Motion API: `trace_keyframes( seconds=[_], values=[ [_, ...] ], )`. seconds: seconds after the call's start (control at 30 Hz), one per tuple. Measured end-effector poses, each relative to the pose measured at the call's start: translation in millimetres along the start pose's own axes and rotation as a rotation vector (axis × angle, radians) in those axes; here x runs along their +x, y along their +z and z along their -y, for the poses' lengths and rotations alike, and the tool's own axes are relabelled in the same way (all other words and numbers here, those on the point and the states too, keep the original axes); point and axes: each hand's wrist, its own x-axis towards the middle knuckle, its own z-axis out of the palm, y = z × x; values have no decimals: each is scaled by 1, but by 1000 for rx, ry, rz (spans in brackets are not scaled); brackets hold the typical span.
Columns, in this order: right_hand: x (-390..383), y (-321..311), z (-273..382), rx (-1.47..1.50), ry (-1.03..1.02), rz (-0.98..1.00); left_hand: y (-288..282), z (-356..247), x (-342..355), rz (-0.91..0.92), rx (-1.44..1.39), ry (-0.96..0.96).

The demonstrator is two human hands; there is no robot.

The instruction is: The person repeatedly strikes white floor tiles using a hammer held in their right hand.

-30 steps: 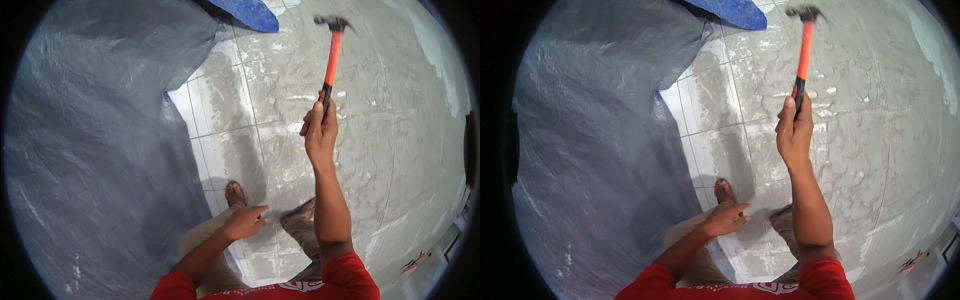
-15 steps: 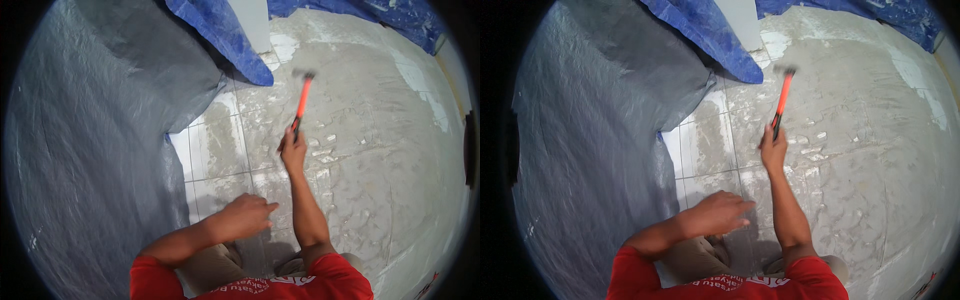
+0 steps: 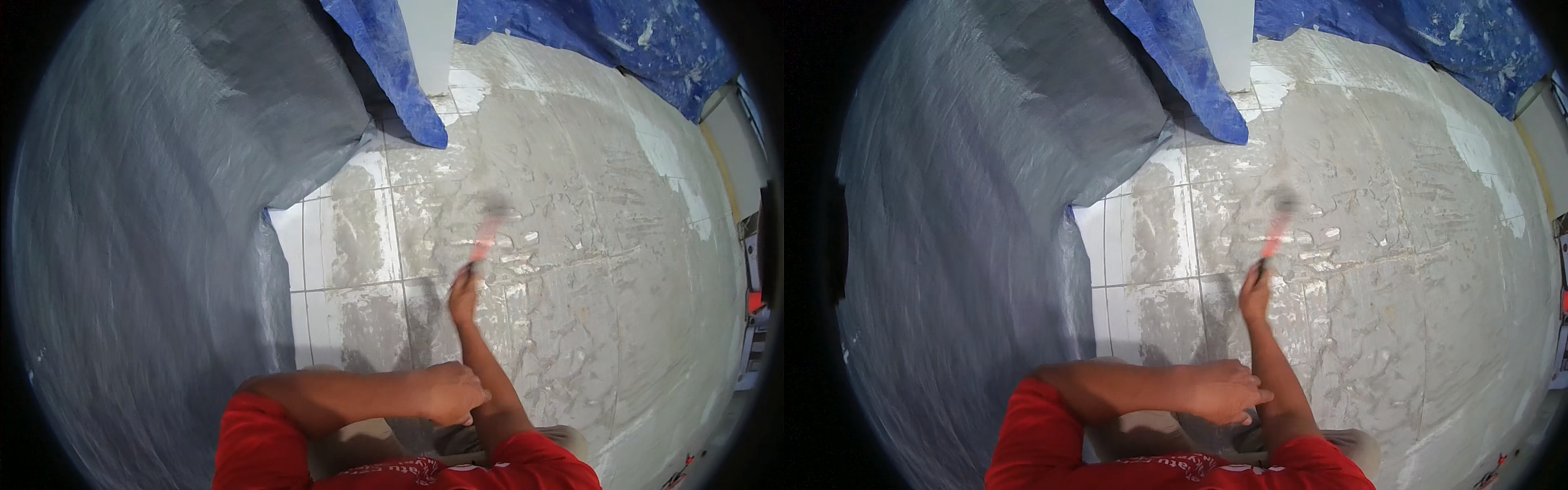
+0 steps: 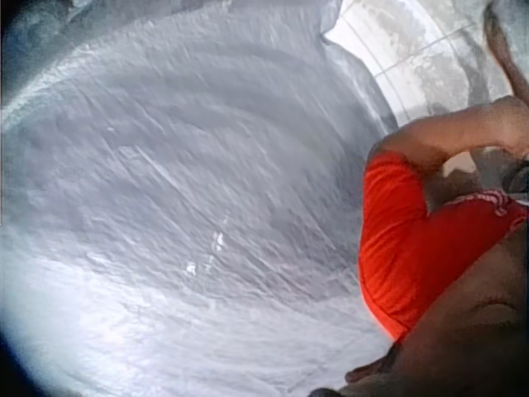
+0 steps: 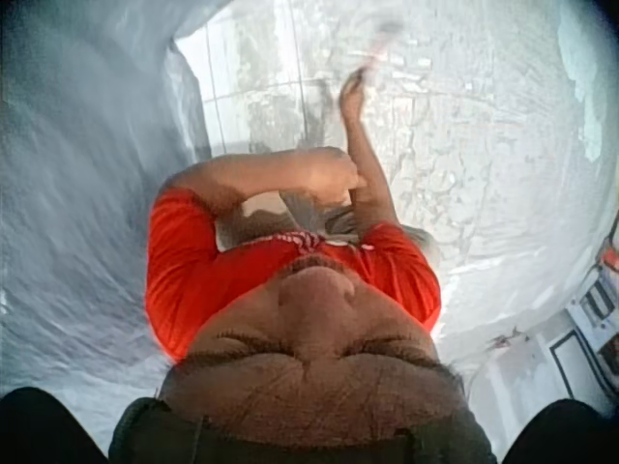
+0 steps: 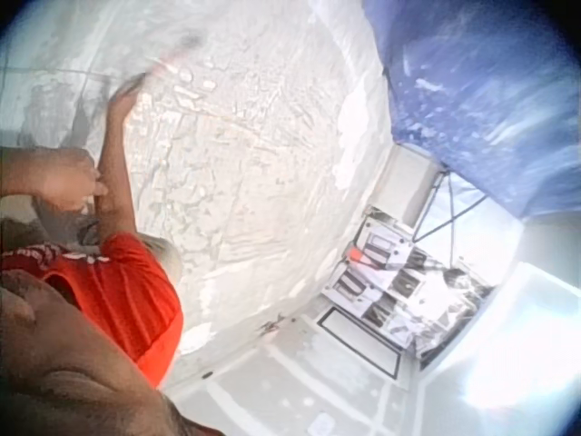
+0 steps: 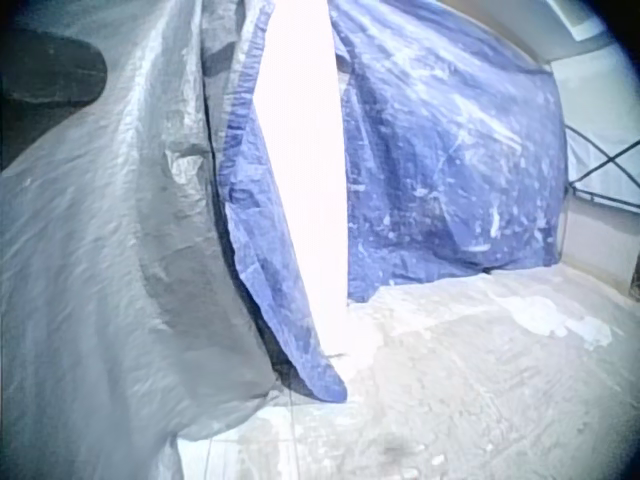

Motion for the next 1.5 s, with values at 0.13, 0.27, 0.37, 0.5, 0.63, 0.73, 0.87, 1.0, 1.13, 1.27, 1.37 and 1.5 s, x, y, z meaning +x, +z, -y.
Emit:
trace_keyframes(
  seconds=[0.13, 0.27, 0.37, 0.5, 0.63, 0.73, 0.87, 1.0, 1.13, 1.27, 1.37, 1.5],
  values=[
    [-47, 17, -61, 33, 92, 276, -10, -4, -15, -73, -10, 5],
    [27, -7, 107, 423, 208, 128, -2, 4, -27, -39, -47, -3],
    [105, -81, 209, 273, -383, -334, -4, 2, -26, -50, -60, 46],
    [119, -147, 337, 725, -686, -429, -14, 9, -30, -26, -110, 0],
    [97, -106, 274, 823, -652, -389, -18, 16, -30, -82, -43, 10],
    [23, 5, 31, -8, -85, -192, -13, 15, -21, -101, -28, 28],
    [-53, 39, -68, 14, 143, 390, -8, 21, -20, -118, -66, 44],
    [-12, 28, 80, 412, 181, 366, -27, 17, -43, 24, -68, -94],
    [74, -51, 230, 491, -394, -76, -11, 23, -42, -154, -11, -10],
    [94, -126, 343, 740, -679, -333, -19, 21, -45, -101, -48, -20],
    [97, -128, 333, 877, -708, -490, -19, 19, -43, -79, -11, -45],
    [42, -39, 97, 220, -55, -242, -18, 14, -41, -95, -23, -30]
  ],
)
